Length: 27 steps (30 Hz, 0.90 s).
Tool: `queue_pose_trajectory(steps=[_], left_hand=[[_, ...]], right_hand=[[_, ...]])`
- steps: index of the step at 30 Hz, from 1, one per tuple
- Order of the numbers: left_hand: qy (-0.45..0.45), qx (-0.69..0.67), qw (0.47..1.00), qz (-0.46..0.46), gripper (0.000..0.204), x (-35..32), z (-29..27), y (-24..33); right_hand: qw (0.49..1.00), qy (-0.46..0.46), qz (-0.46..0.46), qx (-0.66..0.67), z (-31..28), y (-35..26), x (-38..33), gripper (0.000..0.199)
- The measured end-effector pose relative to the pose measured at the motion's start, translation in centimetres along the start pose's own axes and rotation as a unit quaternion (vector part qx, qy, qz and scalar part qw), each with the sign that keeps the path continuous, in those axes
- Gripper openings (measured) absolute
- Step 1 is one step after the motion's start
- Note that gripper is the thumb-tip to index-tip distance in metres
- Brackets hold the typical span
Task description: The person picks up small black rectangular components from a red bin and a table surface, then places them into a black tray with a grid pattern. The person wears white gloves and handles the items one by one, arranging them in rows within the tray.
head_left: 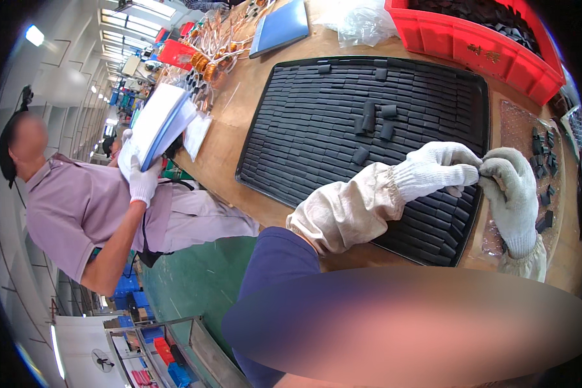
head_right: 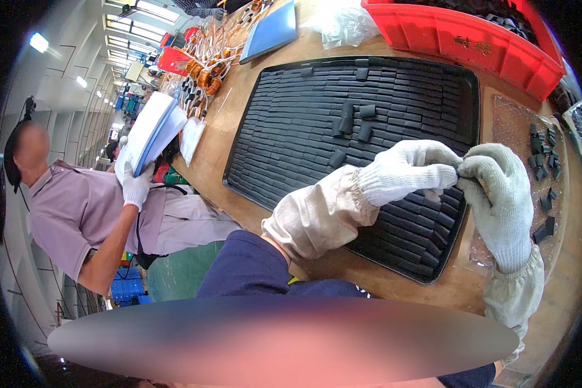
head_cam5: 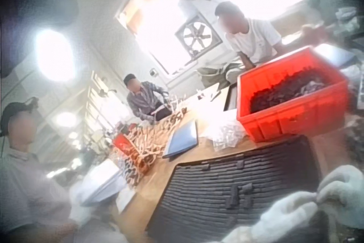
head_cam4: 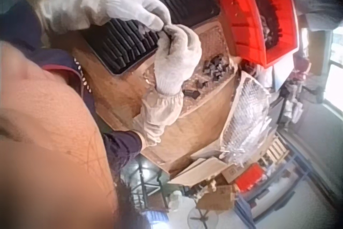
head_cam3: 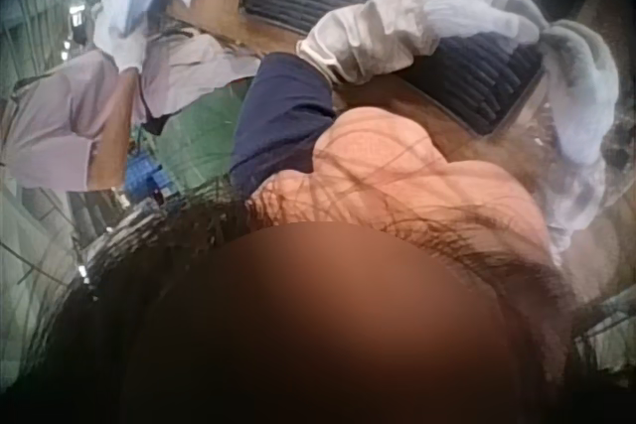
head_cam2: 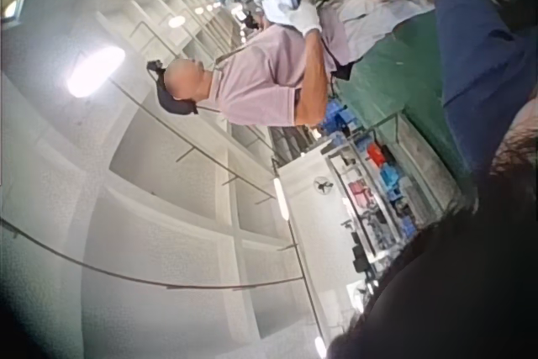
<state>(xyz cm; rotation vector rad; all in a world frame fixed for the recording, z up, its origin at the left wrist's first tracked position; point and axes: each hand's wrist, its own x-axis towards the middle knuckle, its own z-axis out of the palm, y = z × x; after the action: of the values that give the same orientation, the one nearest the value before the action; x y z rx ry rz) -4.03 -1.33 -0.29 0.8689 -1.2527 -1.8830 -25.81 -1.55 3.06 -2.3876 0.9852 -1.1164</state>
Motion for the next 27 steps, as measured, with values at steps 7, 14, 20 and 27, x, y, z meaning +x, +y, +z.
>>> queue_pose_trajectory(steps=[7,14,20,27], left_hand=[[0.003,-0.002,1.000,-0.002,0.035,-0.03,0.00,0.03],[0.001,0.029,1.000,-0.006,0.035,-0.04,-0.07,0.14],[0.002,0.022,1.000,-0.009,0.037,-0.07,-0.08,0.14],[-0.007,0.019,1.000,-0.014,0.038,-0.11,-0.36,-0.04]], right_hand=[[1.000,-0.004,0.004,-0.010,0.13,0.14,-0.21,0.025],[0.999,-0.004,-0.002,-0.034,0.21,0.02,-0.25,0.025],[0.999,-0.001,-0.015,-0.035,0.17,0.15,-0.19,0.025],[1.000,-0.012,-0.007,-0.023,0.22,0.15,-0.23,0.026]])
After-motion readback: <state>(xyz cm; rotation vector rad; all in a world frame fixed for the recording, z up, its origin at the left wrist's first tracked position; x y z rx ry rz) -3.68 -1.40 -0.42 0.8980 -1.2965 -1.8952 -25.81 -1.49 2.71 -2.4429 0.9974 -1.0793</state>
